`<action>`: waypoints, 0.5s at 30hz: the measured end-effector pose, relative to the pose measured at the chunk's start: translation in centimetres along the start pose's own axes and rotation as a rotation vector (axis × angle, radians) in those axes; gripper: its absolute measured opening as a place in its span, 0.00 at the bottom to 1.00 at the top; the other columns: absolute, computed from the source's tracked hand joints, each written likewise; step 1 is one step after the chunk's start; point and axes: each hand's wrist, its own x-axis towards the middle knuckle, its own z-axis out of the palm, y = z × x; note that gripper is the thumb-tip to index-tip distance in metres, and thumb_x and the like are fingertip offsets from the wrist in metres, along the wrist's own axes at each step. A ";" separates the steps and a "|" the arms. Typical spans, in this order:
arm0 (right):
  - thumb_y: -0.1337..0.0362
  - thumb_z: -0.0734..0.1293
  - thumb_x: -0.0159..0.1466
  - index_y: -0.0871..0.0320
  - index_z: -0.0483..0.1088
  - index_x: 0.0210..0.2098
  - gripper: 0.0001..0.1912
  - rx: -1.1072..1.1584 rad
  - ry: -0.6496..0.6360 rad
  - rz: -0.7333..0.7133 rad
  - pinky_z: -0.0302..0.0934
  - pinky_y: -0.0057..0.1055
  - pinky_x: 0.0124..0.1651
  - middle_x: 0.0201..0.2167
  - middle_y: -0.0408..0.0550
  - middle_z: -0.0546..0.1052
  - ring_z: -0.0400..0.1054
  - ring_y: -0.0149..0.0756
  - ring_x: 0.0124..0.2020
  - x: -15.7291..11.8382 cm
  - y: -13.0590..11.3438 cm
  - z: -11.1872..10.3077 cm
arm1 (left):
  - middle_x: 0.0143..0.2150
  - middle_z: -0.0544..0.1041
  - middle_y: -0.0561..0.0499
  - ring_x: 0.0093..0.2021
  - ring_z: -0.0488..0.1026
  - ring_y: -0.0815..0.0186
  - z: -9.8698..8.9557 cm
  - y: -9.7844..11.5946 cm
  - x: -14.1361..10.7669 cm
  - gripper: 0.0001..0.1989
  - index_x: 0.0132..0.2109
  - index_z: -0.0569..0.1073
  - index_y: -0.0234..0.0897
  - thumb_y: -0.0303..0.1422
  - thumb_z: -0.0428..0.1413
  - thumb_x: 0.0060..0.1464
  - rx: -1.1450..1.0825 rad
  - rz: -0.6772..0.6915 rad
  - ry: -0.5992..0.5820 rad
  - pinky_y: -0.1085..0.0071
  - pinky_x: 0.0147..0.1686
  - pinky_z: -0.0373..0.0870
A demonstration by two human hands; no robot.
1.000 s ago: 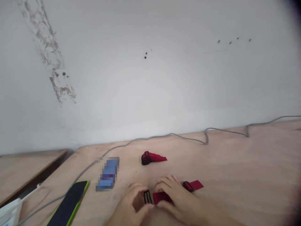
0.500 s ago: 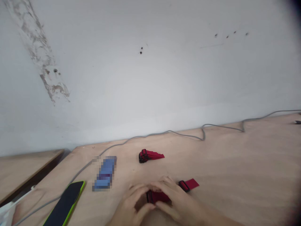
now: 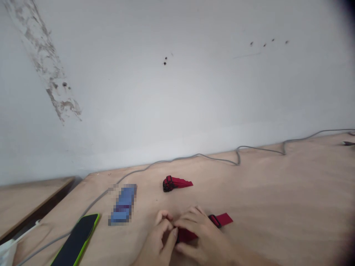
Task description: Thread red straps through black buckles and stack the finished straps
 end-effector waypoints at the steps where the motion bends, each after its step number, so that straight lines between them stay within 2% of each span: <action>1: 0.64 0.72 0.58 0.50 0.76 0.44 0.14 -0.003 0.000 0.005 0.53 0.41 0.60 0.45 0.44 0.80 0.70 0.43 0.49 0.0 -0.1 -0.1 | 0.40 0.74 0.46 0.44 0.74 0.58 0.0 -0.1 0.1 0.15 0.28 0.66 0.40 0.37 0.50 0.63 -0.035 -0.016 0.036 0.64 0.47 0.71; 4: 0.65 0.70 0.58 0.47 0.75 0.47 0.17 -0.019 -0.031 0.017 0.49 0.42 0.61 0.45 0.42 0.80 0.68 0.43 0.50 -0.1 0.1 -0.7 | 0.40 0.78 0.45 0.45 0.75 0.54 -0.6 -0.6 0.6 0.17 0.23 0.63 0.40 0.40 0.53 0.58 -0.177 -0.121 0.178 0.63 0.47 0.71; 8: 0.58 0.73 0.55 0.49 0.75 0.46 0.19 -0.123 -0.060 0.045 0.53 0.44 0.57 0.45 0.46 0.77 0.67 0.47 0.49 -0.5 0.9 -1.6 | 0.31 0.80 0.47 0.39 0.76 0.54 -1.7 -1.0 1.4 0.15 0.23 0.71 0.38 0.41 0.57 0.52 -0.338 -0.226 0.306 0.65 0.43 0.71; 12: 0.59 0.70 0.57 0.50 0.76 0.43 0.13 -0.169 -0.076 0.038 0.55 0.45 0.57 0.43 0.47 0.76 0.69 0.47 0.47 -0.8 1.5 -2.2 | 0.23 0.75 0.52 0.29 0.71 0.62 -2.0 -1.0 1.7 0.19 0.23 0.73 0.37 0.45 0.57 0.56 -0.433 -0.231 0.352 0.71 0.33 0.68; 15: 0.62 0.71 0.57 0.49 0.75 0.47 0.17 -0.029 -0.067 0.045 0.58 0.44 0.58 0.46 0.47 0.78 0.69 0.47 0.49 -0.8 1.8 -2.0 | 0.23 0.73 0.54 0.27 0.69 0.66 -1.6 -0.9 1.6 0.21 0.25 0.73 0.36 0.48 0.60 0.55 -0.515 -0.224 0.301 0.74 0.30 0.66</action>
